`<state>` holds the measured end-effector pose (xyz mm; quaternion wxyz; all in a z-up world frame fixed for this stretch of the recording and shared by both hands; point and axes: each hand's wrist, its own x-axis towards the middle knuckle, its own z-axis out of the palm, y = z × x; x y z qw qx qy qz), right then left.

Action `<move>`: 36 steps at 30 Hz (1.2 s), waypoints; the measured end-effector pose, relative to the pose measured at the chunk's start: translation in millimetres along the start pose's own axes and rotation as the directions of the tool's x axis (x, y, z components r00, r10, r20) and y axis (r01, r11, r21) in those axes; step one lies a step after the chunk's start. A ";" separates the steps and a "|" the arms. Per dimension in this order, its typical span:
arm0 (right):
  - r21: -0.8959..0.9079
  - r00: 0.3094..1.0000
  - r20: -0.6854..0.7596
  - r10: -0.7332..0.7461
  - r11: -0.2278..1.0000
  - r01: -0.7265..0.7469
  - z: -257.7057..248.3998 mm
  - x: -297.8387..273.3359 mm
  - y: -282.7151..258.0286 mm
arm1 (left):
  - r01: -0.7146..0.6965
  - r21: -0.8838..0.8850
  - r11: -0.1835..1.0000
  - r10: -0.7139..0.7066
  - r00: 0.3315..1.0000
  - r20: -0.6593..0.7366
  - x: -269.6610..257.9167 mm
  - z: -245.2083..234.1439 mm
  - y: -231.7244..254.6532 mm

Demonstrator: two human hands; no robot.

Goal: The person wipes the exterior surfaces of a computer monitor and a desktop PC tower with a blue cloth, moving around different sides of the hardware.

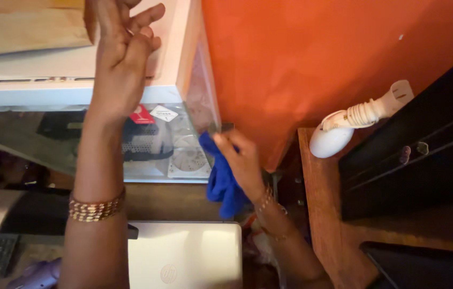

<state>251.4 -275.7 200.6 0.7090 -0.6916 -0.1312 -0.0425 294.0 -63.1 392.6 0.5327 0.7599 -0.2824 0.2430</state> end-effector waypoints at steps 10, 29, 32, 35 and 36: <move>-0.389 0.770 0.017 -0.638 0.705 0.593 27.1 97.9 -73.2 | -0.054 -0.093 0.994 0.050 0.998 -0.047 7.6 1.0 -32.6; -0.522 0.757 0.138 -0.639 0.603 0.604 22.7 130.7 -72.6 | -0.143 0.701 0.699 0.014 0.982 0.187 7.8 29.1 43.0; -0.509 0.756 0.126 -0.642 0.612 0.605 23.5 158.9 -63.0 | -0.157 0.708 0.688 0.037 0.982 0.183 6.9 27.8 43.9; -0.536 0.719 0.088 -0.690 0.575 0.618 22.3 191.7 -50.2 | -0.135 0.675 0.726 0.010 0.983 0.186 7.3 28.0 46.5; -0.556 0.677 0.049 -0.734 0.543 0.629 20.7 202.8 -45.2 | -0.119 0.656 0.745 -0.010 0.982 0.189 7.3 28.0 47.8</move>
